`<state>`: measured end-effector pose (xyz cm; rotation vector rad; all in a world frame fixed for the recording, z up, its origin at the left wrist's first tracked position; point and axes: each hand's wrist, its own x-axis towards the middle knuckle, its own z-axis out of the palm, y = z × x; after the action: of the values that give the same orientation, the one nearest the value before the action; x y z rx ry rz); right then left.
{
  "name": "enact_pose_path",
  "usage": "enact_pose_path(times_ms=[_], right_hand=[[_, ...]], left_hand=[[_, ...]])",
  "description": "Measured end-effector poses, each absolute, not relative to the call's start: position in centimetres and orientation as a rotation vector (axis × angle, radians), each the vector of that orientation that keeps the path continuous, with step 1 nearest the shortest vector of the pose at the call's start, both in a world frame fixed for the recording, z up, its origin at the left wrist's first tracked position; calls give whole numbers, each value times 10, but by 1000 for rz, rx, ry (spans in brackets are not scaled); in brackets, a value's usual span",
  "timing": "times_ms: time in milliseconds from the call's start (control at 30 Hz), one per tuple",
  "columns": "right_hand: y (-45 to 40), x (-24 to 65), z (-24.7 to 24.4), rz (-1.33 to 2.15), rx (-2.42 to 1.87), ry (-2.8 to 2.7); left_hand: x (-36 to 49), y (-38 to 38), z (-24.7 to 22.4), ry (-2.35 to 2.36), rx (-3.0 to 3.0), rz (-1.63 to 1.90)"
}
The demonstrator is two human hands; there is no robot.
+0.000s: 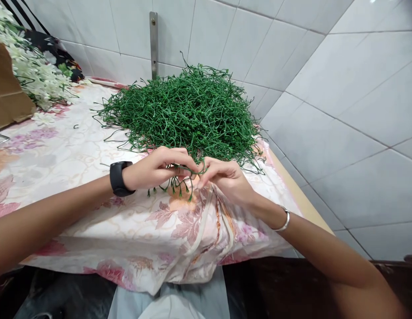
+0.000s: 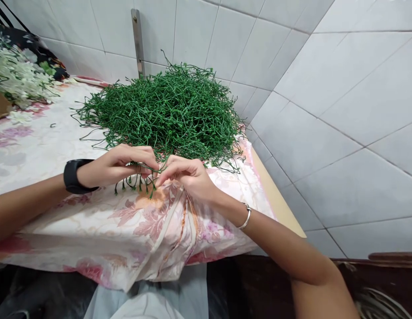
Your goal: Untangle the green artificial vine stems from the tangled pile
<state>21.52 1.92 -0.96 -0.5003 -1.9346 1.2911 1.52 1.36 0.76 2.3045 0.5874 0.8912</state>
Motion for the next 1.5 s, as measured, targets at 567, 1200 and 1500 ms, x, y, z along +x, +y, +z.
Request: enact_pose_path(times_ms=[567, 1200, 1500], right_hand=[[62, 233, -11, 387, -1009, -1747], [30, 219, -9, 717, -672, -1970], [23, 218, -1, 363, -758, -2017]], left_hand=[[13, 22, 10, 780, 1550, 1298], [18, 16, 5, 918, 2199, 1285], [19, 15, 4, 948, 1742, 1274]])
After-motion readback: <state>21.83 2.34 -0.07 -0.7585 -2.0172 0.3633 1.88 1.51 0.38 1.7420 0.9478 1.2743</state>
